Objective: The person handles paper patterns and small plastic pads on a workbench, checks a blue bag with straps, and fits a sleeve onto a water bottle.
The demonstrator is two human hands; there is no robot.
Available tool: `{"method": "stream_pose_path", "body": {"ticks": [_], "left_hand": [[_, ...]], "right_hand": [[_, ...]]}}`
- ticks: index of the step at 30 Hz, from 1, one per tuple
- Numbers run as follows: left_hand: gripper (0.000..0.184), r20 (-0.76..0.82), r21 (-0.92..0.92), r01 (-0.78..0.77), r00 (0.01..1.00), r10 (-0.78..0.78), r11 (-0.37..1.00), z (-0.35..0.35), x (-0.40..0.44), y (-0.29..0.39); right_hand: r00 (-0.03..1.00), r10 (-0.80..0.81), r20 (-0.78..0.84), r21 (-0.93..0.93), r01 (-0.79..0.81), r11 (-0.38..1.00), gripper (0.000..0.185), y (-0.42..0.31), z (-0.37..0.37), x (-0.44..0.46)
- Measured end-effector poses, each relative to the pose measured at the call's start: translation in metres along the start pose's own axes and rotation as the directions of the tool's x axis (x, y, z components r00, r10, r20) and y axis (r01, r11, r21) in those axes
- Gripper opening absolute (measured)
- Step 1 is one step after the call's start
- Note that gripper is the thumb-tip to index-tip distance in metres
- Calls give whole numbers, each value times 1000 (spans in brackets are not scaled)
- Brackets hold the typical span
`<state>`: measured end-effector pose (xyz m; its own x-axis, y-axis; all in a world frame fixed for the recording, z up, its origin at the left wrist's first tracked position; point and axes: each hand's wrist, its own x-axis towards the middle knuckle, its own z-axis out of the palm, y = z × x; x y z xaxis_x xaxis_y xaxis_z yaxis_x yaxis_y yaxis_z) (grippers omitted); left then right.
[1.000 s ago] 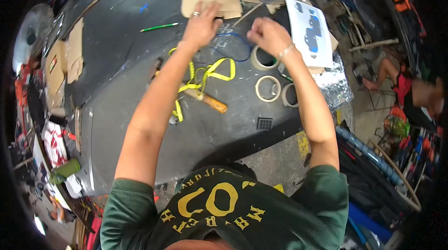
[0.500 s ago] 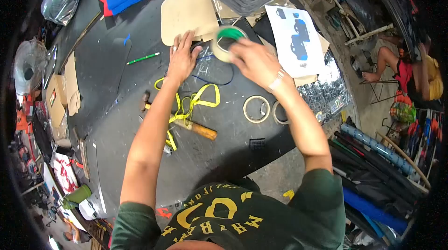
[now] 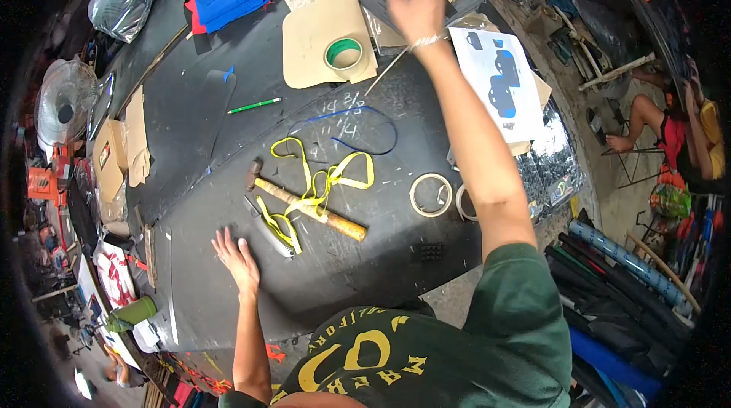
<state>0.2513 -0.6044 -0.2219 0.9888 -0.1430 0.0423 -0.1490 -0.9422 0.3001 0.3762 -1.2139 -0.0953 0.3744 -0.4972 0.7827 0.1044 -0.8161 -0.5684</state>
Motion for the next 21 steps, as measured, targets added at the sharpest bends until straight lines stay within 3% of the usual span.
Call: {"method": "stream_pose_path", "body": {"ticks": [1, 2, 3, 4, 6, 9, 11, 12, 13, 15, 16, 18, 19, 20, 21], "left_hand": [[60, 33, 10, 40, 999, -41, 999, 3, -6, -7], [61, 40, 50, 39, 998, -41, 998, 2, -7, -5], [62, 49, 89, 37, 998, -42, 995, 0, -7, 4], [62, 60, 126, 37, 997, -45, 991, 1, -7, 9], [63, 30, 126, 39, 999, -43, 991, 3, -10, 4], [65, 23, 100, 46, 999, -48, 994, 0, -8, 6], [65, 8, 70, 59, 998, -59, 996, 3, -8, 4], [65, -1, 54, 65, 998, -65, 996, 5, -10, 2], [66, 0, 60, 63, 998, -63, 996, 7, -10, -1], [66, -8, 56, 52, 999, -51, 997, 4, -6, 0], [66, -4, 54, 59, 998, -59, 997, 4, -10, 0], [66, -15, 38, 56, 998, -55, 998, 3, -11, 0], [66, -21, 35, 51, 999, -50, 998, 4, -11, 0], [66, -27, 31, 44, 999, -43, 999, 5, -11, -1], [67, -33, 17, 38, 999, -38, 999, 3, -12, 0]], "right_hand": [[999, 43, -30, -33, -44, 998, 27, 27, 3, 16], [996, 83, -45, -293, -93, 952, 51, 67, 8, 32], [963, 270, 13, -393, -244, 887, 73, 89, 5, 45], [949, 314, 14, -501, -265, 824, 88, 128, 13, 53], [793, 581, 182, -594, -383, 708, 98, 124, 12, 78], [606, 759, 240, -624, -503, 599, 105, 140, 15, 97], [661, 737, 144, -698, -460, 549, 106, 176, 31, 97], [687, 720, 98, -732, -440, 520, 107, 152, 30, 96], [619, 782, 78, -627, -579, 521, 106, 128, 24, 91], [549, 833, 65, -308, -783, 540, 79, 82, 12, 86], [413, 825, 385, 184, -911, 370, 45, 138, 27, 91], [409, 749, 521, 304, -909, 284, 22, 144, 8, 114], [452, 653, 608, 220, -886, 408, 29, 173, 1, 132], [299, 673, 676, 237, -954, 185, 38, 50, -41, 121], [462, 560, 688, 347, -887, 305, 31, 66, -51, 123]]}}
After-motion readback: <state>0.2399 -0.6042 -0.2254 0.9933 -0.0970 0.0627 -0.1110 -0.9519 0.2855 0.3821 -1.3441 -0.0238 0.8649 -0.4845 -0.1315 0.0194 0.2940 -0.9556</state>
